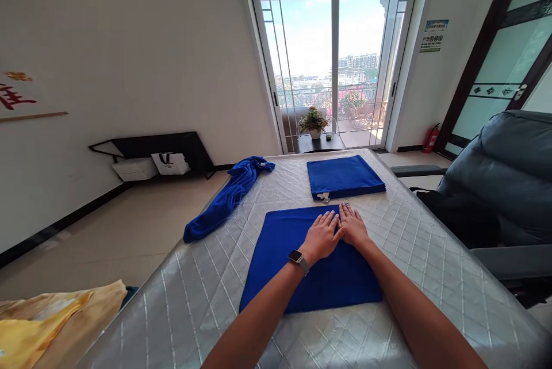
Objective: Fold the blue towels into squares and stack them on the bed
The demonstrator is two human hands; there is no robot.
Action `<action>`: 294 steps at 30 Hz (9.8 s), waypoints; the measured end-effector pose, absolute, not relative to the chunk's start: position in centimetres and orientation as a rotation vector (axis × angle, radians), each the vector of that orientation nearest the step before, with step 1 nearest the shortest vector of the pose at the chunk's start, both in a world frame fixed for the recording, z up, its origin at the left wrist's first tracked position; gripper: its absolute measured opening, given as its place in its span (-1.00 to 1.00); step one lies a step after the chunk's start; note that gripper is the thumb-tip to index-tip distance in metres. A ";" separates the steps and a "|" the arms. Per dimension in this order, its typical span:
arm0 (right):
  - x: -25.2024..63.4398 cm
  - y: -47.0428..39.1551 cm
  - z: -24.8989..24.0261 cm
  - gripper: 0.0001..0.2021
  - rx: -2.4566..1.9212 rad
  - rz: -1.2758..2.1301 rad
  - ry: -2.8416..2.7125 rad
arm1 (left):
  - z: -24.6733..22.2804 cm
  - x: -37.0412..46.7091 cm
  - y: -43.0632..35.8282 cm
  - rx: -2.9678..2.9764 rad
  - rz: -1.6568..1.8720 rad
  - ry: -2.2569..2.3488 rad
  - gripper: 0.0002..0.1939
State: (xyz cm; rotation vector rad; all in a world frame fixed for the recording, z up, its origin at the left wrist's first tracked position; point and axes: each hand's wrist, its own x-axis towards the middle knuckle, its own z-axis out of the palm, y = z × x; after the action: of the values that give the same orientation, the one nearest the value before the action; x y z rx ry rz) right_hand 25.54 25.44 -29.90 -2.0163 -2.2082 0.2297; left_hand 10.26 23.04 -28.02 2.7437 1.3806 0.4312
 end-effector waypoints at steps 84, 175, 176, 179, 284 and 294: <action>29.1 33.1 -30.3 -0.66 -2.092 0.310 -1.508 | -26.4 -9.4 32.5 1.757 0.819 2.235 -0.85; 24.6 17.8 -30.3 -0.31 -2.026 0.153 -2.150 | -27.5 5.1 17.6 2.748 0.475 1.557 -0.35; 24.7 17.8 -30.3 -0.31 -2.030 0.154 -2.152 | -27.5 7.0 17.4 2.772 0.474 1.482 -0.34; 24.9 17.6 -30.4 -0.35 -2.045 0.158 -2.182 | -27.9 11.1 17.5 2.752 0.444 1.423 -0.31; 27.8 4.5 -29.2 -0.74 -1.459 -0.072 -2.258 | -26.0 4.3 6.8 2.803 0.481 1.191 -0.76; 27.9 4.4 -28.6 -0.78 -1.433 -0.011 -2.245 | -25.9 4.1 6.8 2.781 0.533 1.195 -0.83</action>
State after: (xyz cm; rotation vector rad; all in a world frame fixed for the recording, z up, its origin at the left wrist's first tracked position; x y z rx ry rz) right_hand 27.87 4.37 -28.63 -1.4334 -2.2453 -0.0113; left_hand 4.12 6.77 -25.89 2.7808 1.1947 0.5334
